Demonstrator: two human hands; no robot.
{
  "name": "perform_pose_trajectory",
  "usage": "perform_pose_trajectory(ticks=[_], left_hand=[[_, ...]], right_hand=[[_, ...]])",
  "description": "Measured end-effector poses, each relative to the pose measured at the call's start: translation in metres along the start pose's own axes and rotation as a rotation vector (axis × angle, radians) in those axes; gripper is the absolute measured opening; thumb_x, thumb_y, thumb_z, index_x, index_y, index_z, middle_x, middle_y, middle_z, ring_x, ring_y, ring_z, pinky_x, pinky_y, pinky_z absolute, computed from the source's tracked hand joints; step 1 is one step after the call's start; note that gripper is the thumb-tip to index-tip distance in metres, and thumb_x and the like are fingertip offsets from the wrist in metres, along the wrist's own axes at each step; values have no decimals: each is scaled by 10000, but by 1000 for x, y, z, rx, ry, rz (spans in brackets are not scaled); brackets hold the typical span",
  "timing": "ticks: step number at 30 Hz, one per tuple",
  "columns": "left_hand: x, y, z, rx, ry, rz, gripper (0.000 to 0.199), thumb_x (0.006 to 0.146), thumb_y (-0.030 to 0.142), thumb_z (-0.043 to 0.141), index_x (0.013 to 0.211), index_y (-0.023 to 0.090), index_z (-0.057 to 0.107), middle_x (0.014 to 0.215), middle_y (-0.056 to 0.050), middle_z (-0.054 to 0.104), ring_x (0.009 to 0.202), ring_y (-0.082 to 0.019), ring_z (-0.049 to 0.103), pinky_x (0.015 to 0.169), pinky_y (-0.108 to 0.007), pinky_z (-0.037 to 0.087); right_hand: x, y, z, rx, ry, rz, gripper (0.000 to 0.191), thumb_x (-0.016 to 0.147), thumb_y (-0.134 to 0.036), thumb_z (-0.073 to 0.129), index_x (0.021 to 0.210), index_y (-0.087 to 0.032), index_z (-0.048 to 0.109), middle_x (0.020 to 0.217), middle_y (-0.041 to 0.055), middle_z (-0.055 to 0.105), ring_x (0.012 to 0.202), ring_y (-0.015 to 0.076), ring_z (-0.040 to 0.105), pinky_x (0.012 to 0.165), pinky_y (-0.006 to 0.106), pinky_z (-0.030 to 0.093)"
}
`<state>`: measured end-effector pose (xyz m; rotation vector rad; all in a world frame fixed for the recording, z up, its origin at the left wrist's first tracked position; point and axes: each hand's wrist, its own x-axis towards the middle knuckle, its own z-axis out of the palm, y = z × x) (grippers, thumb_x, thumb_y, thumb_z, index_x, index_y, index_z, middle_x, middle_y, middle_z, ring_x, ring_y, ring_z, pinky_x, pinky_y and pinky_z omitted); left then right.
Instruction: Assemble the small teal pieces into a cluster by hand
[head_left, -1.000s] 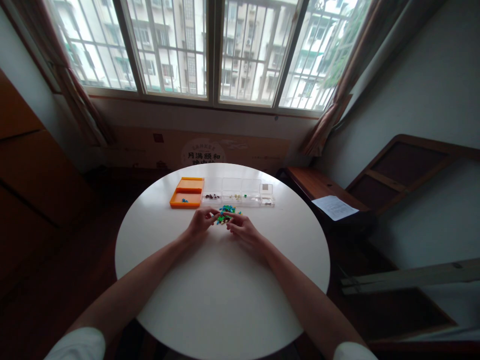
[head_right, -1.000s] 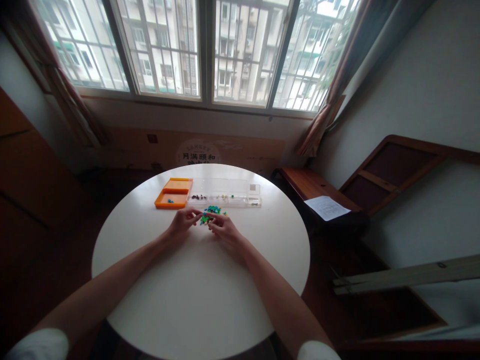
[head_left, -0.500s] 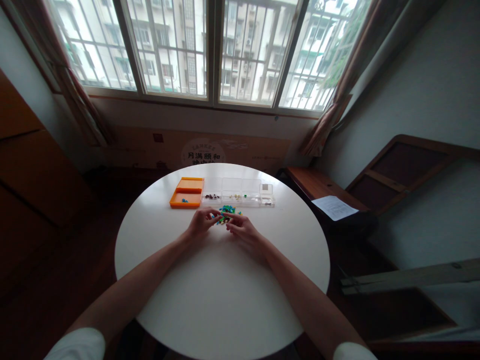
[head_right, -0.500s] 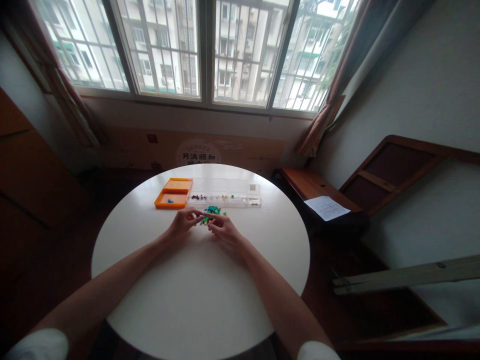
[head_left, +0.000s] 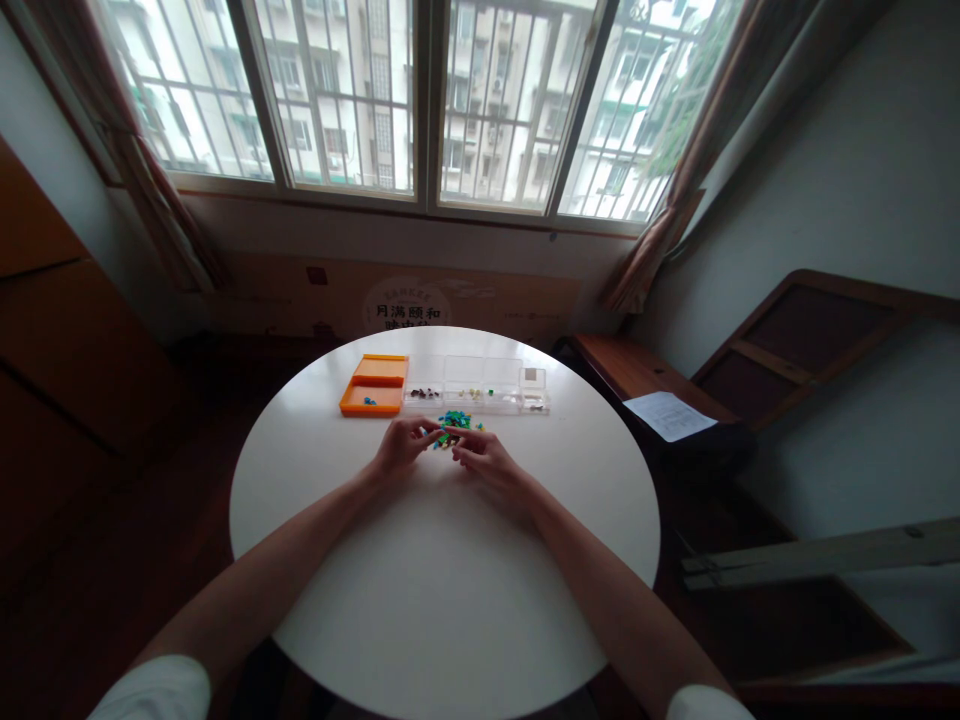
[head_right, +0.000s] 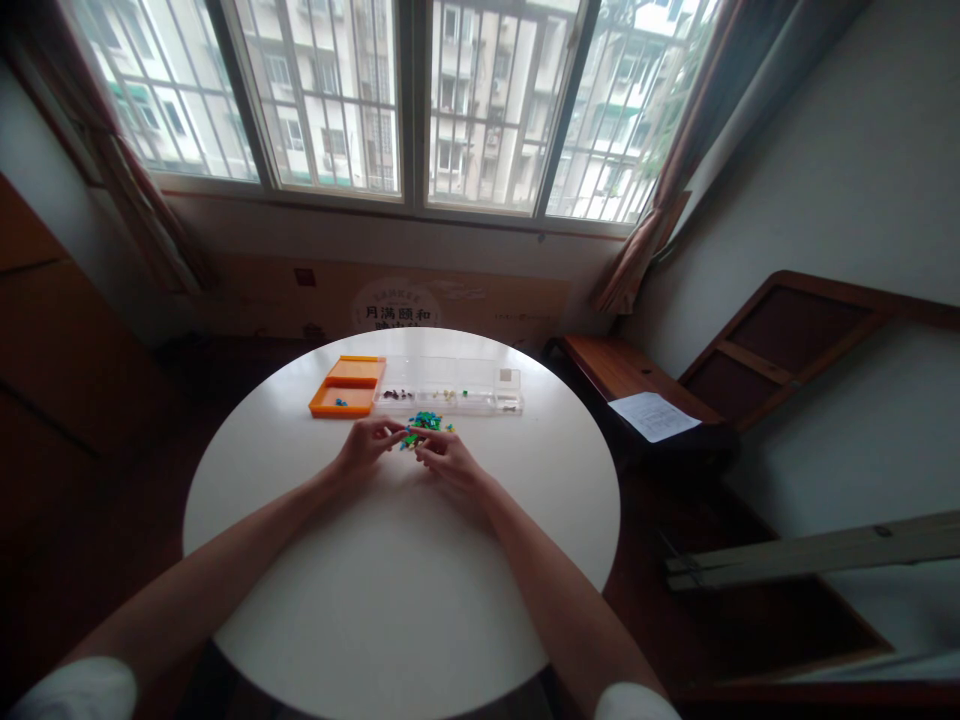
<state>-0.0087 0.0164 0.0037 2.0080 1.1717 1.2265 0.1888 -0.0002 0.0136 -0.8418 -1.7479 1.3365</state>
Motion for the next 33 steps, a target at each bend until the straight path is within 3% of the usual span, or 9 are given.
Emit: perform_pose_trajectory(ticks=[9,33], left_hand=[[1,1,-2,45,66,5,284,739,411,636,823,149,706,641,-30,665,488,-95,550,442,-174,423],[0,1,1,21,29,19,263,774,390,600,769,142,688,654,-30,659,500,-93,555,458,-174,430]], right_hand=[[-1,-1,0,-34,-7,-6,467,761,-306,595,1207,-169,566,670,1,582,531,67,465,486,183,391],[1,3,0,-2,15,-6,529,742,-320,621,1240,-166,530,686,6,598,525,70,476,486,196,406]])
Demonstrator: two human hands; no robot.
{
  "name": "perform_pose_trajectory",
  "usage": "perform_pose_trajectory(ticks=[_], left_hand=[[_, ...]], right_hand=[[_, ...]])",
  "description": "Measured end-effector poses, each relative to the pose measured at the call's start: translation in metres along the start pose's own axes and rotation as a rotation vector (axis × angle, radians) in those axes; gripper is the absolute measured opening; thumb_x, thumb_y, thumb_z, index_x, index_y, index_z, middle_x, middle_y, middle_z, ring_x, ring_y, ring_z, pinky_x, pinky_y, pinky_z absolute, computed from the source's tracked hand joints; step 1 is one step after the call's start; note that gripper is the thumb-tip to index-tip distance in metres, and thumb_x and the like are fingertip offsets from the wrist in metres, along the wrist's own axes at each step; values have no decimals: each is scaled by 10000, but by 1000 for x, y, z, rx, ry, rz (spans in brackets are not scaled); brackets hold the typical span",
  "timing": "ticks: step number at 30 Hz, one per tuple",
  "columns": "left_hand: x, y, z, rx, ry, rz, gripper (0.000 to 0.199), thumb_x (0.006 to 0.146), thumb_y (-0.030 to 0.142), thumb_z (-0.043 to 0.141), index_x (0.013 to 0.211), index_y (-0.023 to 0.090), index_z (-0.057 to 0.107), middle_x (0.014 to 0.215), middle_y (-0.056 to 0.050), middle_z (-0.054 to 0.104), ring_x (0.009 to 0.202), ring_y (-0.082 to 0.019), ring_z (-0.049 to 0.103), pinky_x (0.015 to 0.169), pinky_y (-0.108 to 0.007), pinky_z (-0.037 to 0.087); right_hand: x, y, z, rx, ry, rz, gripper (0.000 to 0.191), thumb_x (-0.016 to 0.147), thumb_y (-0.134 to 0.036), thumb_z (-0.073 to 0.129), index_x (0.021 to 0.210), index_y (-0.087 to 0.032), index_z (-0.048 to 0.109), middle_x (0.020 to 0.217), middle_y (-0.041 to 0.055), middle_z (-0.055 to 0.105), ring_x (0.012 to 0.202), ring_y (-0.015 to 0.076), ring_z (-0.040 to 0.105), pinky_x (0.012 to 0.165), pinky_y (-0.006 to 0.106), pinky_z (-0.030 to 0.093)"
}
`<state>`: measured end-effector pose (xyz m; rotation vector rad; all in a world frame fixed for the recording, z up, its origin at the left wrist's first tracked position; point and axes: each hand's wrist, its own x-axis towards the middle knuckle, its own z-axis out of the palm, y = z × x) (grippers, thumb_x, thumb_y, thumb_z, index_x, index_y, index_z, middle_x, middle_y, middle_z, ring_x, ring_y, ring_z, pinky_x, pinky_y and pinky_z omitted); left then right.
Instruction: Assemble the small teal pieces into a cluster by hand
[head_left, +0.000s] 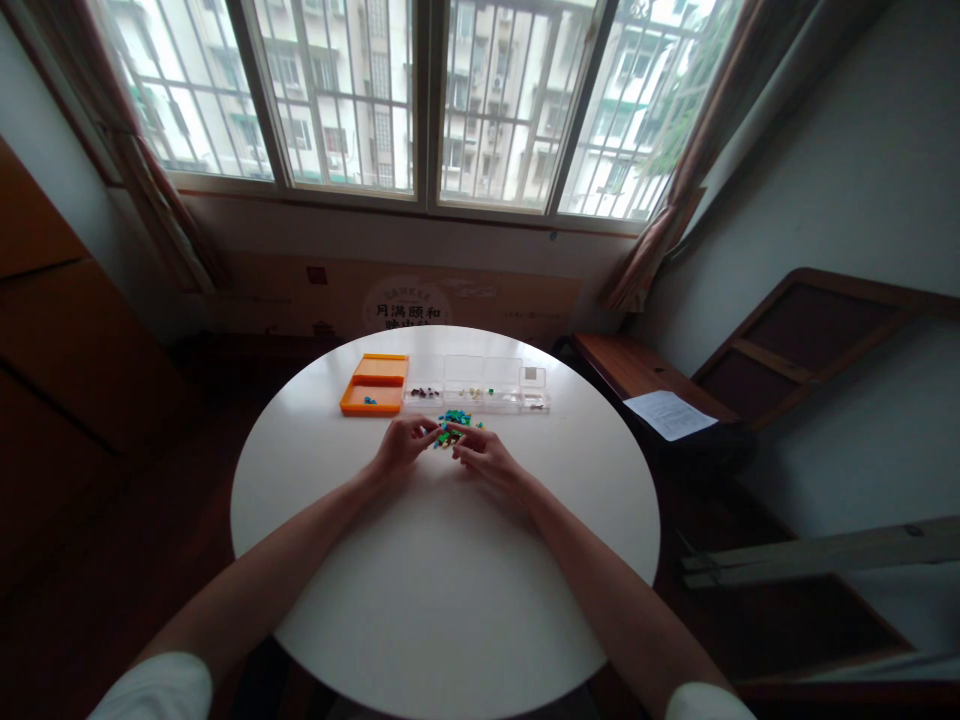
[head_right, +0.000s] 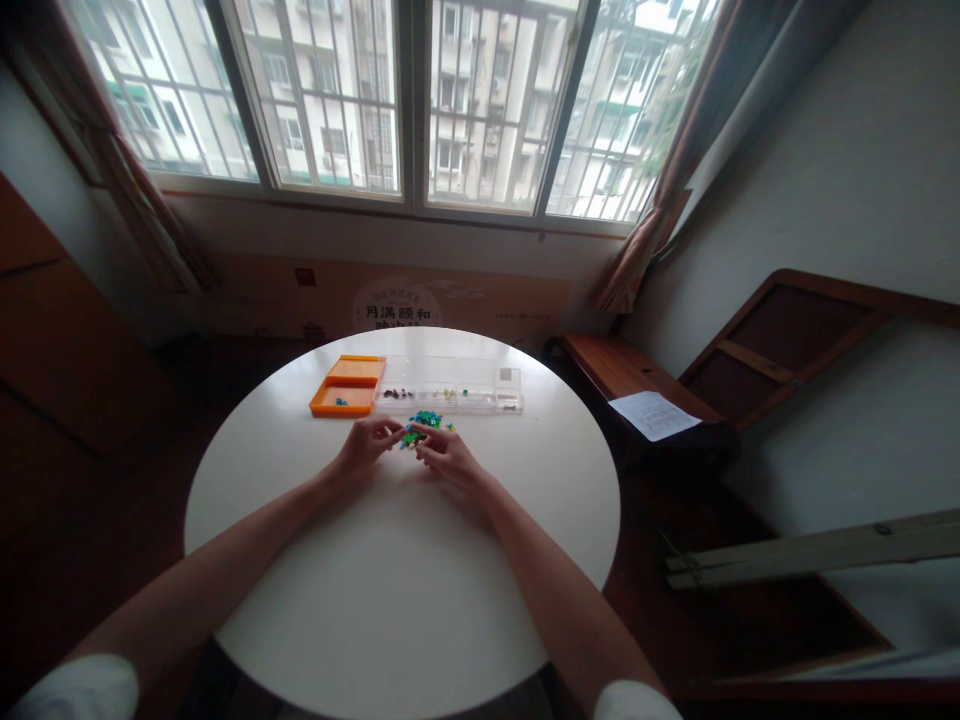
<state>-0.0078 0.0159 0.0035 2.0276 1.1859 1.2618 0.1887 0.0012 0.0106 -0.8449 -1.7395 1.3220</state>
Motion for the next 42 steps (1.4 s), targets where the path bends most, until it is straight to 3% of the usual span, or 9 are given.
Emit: perform_pose_trajectory(ticks=[20,26,42], left_hand=[[1,2,0,-99,-2,0,261,769,377,618,857,140,686,711,-43,657,498,-91,587,451,-169,451],[1,2,0,-111,-51,4,268,787,374,599,882,141,692,731,-43,664,478,-81,577,448,-168,441],[3,0,-1,-23,-26,-34,277,790,371,574,919,159,697,734,-36,674,508,-91,570,487,-184,439]], right_hand=[[0,-3,0,11,-14,2,543,737,-284,606,1260,-173,513,681,2,596,535,70,480,495,192,410],[-1,-5,0,7,-13,-2,540,736,-284,608,1255,-164,518,683,3,595,529,68,476,492,194,415],[0,-3,1,5,-8,4,536,745,-309,616,1255,-173,518,667,-2,587,516,67,466,493,197,394]])
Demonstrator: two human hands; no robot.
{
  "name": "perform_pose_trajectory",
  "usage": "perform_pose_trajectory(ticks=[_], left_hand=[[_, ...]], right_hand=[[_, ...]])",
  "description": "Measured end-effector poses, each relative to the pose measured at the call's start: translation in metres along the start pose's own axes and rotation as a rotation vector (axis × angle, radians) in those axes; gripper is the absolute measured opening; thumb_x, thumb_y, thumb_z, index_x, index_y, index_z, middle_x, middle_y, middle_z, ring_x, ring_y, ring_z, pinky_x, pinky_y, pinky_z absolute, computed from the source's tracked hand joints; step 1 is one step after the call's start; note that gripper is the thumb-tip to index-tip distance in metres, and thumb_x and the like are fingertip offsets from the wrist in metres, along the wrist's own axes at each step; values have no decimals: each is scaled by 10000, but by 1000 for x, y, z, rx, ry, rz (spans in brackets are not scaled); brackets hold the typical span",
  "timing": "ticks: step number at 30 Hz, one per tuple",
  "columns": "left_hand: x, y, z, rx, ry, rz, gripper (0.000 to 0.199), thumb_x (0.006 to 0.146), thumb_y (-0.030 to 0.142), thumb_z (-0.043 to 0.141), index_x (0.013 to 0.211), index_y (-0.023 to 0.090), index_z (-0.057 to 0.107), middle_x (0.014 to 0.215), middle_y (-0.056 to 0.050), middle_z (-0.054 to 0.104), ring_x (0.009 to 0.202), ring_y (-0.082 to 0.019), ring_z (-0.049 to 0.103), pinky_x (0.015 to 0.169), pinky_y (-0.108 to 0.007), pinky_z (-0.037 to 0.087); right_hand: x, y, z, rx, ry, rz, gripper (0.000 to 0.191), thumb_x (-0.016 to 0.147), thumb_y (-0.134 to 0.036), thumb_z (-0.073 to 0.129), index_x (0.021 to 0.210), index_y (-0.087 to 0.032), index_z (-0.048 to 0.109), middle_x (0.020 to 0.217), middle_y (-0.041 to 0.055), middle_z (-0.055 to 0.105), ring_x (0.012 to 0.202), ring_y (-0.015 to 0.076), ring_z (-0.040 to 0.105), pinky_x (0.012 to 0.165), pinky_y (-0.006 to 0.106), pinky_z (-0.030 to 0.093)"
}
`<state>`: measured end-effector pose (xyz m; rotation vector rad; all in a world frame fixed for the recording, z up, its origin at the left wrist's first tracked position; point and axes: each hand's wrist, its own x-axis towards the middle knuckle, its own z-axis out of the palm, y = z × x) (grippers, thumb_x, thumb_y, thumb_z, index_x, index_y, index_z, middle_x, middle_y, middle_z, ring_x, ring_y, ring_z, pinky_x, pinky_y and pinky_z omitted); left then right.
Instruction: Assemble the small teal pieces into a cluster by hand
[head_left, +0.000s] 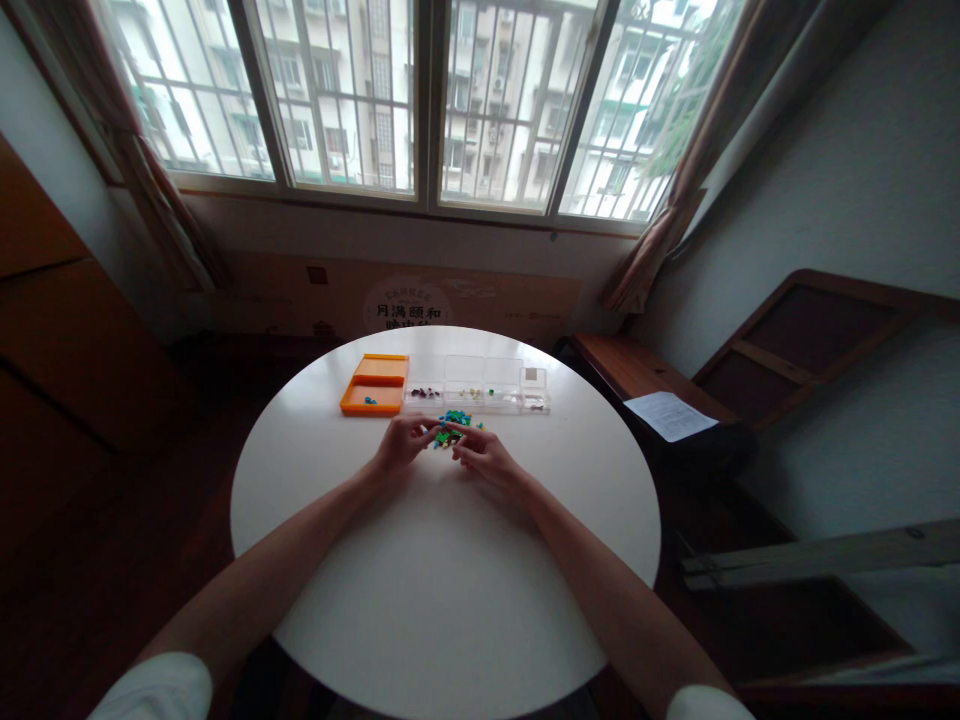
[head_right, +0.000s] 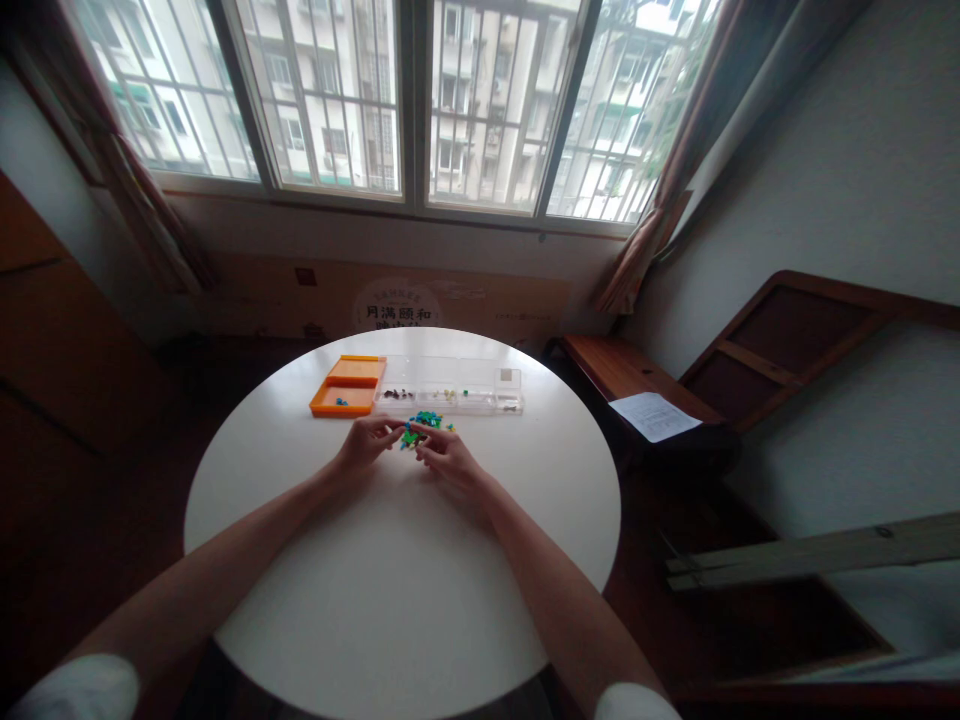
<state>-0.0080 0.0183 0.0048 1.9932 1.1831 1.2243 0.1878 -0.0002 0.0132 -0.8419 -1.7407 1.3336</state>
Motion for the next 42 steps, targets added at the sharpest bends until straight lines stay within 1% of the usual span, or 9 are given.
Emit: perform_pose_trajectory(ticks=[6,9,13,18,23,27,30,36,42], left_hand=[[12,-9,-32,315,225,-355,268,759,381,591,883,170,700,775,-53,694,619,-151,619,551,-226,443],[17,-14,-49,421,298,-460,256,758,390,594,883,193,700,809,-53,696,703,-179,630,616,-255,443],[18,-18,-61,510,301,-519,231,769,378,593,882,201,690,884,-59,687,816,-215,615,670,-284,428],[17,-26,-68,568,269,-560,284,792,394,584,940,165,663,914,-81,663,814,-209,582,663,-285,406],[18,-23,-63,530,280,-355,300,800,323,567,1063,191,624,819,-36,651,741,-164,580,634,-241,407],[13,-9,-46,445,10,-66,285,814,341,533,1015,180,653,730,-17,642,588,-115,550,582,-214,400],[6,-1,-35,473,-143,62,269,813,354,532,986,203,673,710,-7,647,592,-112,557,585,-210,389],[0,2,-24,520,-184,25,291,786,336,549,1030,226,663,722,0,659,636,-125,578,586,-202,386],[-2,8,-22,554,-186,34,238,789,293,514,938,245,693,769,-6,664,675,-133,581,602,-205,380]], right_hand=[[1,1,1,9,-4,1,528,744,-326,623,1241,-173,532,664,0,589,530,74,474,506,202,392],[1,2,1,1,-3,3,529,744,-328,622,1241,-168,532,672,4,590,523,75,468,497,203,392],[2,5,0,-14,-10,-10,516,753,-322,614,1239,-168,532,689,8,595,529,74,472,494,200,393],[3,6,1,-13,-3,-20,490,757,-314,613,1220,-172,543,681,3,596,526,69,474,494,197,393],[4,8,2,11,30,3,506,753,-298,620,1234,-180,515,686,5,598,530,81,506,492,208,420],[5,11,2,46,64,19,525,751,-297,622,1245,-187,483,669,-3,588,507,84,512,464,207,421],[5,11,2,62,75,20,524,751,-304,623,1240,-189,476,663,-8,584,492,82,510,453,208,422],[4,10,1,53,72,17,492,744,-316,632,1203,-192,504,647,-14,580,498,84,514,468,214,432],[5,10,0,39,59,11,477,744,-323,628,1188,-185,519,649,-13,582,506,80,505,472,207,423]])
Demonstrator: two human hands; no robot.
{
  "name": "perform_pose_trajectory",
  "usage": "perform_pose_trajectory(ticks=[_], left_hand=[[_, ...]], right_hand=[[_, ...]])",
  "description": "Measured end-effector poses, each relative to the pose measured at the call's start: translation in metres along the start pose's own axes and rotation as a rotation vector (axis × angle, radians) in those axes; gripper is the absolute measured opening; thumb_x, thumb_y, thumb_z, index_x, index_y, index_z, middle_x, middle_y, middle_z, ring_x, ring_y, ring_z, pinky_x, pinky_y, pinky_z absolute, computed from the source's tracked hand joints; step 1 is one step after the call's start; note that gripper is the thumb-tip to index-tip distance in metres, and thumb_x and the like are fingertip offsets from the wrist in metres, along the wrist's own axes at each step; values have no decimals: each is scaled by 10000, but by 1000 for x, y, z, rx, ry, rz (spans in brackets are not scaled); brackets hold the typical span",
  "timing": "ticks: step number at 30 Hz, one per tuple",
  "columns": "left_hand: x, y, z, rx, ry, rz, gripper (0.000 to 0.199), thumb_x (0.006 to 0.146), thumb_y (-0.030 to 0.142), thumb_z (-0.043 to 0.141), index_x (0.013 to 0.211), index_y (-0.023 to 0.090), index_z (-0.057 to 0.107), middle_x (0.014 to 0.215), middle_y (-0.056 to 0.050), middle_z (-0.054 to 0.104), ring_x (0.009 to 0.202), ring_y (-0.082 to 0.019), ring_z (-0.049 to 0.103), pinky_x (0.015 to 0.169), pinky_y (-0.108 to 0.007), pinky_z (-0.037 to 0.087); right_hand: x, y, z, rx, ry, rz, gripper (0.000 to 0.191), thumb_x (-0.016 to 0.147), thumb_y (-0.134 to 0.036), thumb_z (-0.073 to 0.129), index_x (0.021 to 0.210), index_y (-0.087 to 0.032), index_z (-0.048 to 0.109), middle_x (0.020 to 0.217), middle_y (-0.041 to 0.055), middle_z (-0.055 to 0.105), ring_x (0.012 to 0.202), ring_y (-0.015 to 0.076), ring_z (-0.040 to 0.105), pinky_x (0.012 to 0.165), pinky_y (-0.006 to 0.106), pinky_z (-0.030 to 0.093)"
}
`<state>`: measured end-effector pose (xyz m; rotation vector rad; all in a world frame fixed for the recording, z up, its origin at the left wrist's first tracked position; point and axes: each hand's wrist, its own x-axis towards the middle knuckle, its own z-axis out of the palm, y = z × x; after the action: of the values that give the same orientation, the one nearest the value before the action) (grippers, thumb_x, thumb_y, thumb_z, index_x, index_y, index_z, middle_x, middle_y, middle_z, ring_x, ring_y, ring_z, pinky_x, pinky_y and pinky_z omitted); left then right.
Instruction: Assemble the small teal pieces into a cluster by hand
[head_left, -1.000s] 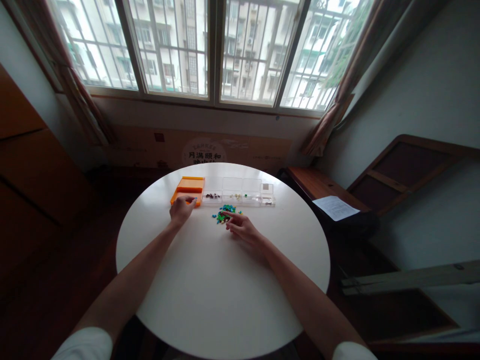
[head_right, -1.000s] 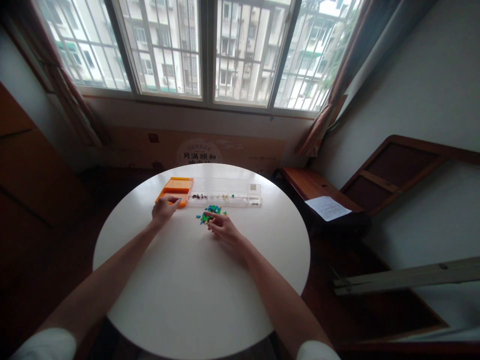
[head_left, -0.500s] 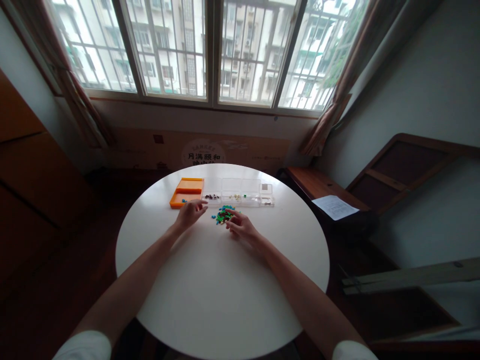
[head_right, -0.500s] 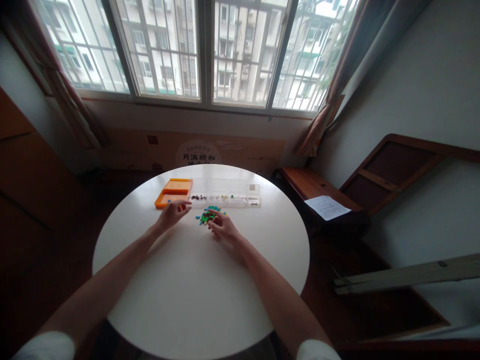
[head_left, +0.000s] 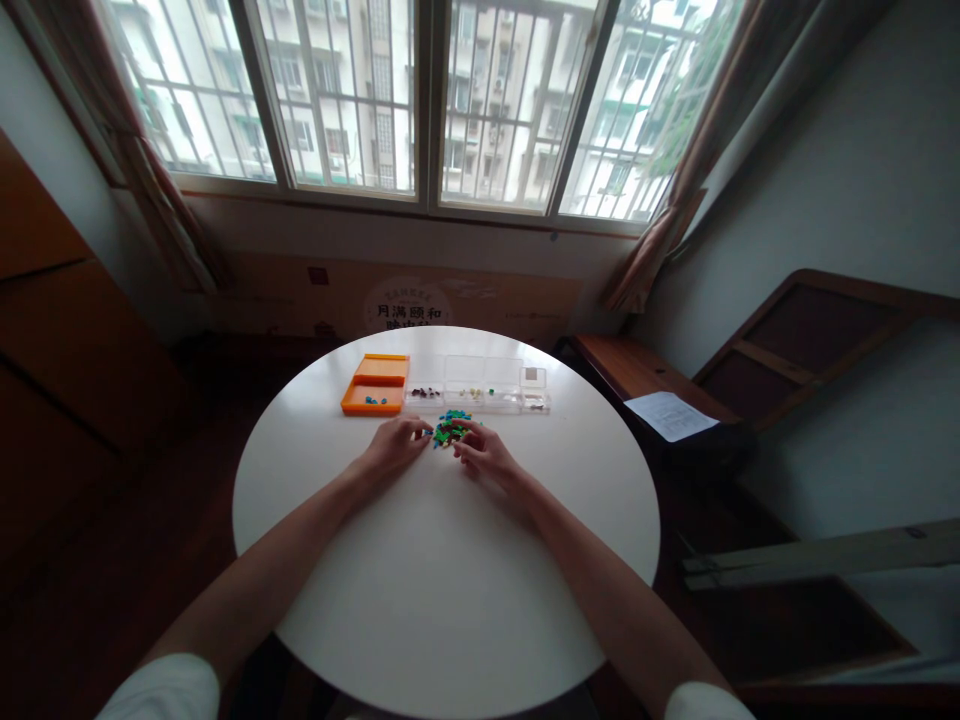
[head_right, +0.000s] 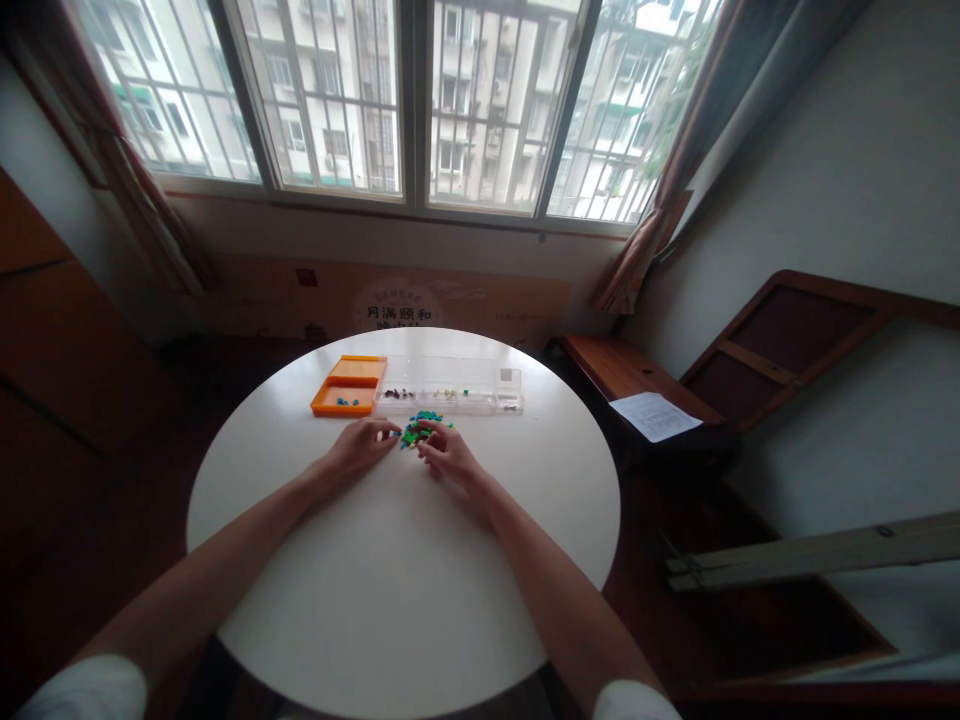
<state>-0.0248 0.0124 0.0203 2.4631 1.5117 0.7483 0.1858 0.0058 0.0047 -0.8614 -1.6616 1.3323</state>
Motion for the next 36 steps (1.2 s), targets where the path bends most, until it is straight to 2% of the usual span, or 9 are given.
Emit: perform_pose_trajectory(ticks=[7,10,13,18,21,24,28,36], left_hand=[[1,0,3,-31,15,-24,204,772,280,533,888,229,693,752,-9,656,682,-138,571,615,-212,381],[1,0,4,-78,8,-16,224,774,288,544,934,226,688,733,-11,650,664,-135,562,609,-210,386],[1,1,5,-115,-6,13,231,778,272,549,953,223,691,724,-13,647,644,-126,548,596,-201,384],[0,2,6,-120,-40,88,217,778,227,539,925,225,699,720,0,647,616,-107,535,594,-189,378],[-1,2,6,-119,-58,107,198,780,236,540,897,213,698,708,3,643,606,-101,530,587,-185,371],[-1,2,6,-122,-63,111,199,786,256,541,907,211,693,713,4,641,610,-101,530,586,-184,368],[-1,4,5,-127,-71,101,214,790,276,538,926,219,694,729,-1,646,617,-105,533,589,-185,371],[-2,7,1,-145,-86,115,258,800,302,530,1001,244,682,738,-11,634,611,-106,522,597,-190,369]], right_hand=[[-1,2,1,-35,12,-14,444,755,-313,603,1173,-183,532,660,-7,582,510,86,509,478,215,435],[-1,0,2,-143,157,-78,360,775,-295,560,1117,-183,572,696,8,580,534,95,509,486,223,438],[0,-4,-4,-368,368,-197,243,781,-240,523,985,-174,638,852,56,596,658,116,540,599,252,471],[2,-2,-22,-531,565,-162,238,751,-187,508,932,-132,651,863,70,554,618,113,528,610,272,476],[3,4,-26,-597,551,-105,233,727,-165,527,915,-131,660,831,55,553,597,108,514,645,283,474],[3,7,-24,-656,481,-47,217,720,-157,538,883,-146,681,817,43,549,566,95,490,654,277,467],[1,6,-20,-713,423,-29,248,746,-185,541,948,-185,684,849,34,526,561,84,483,660,264,462],[-5,0,-16,-879,309,-30,342,794,-264,545,1126,-236,622,996,61,469,734,122,537,779,288,453]])
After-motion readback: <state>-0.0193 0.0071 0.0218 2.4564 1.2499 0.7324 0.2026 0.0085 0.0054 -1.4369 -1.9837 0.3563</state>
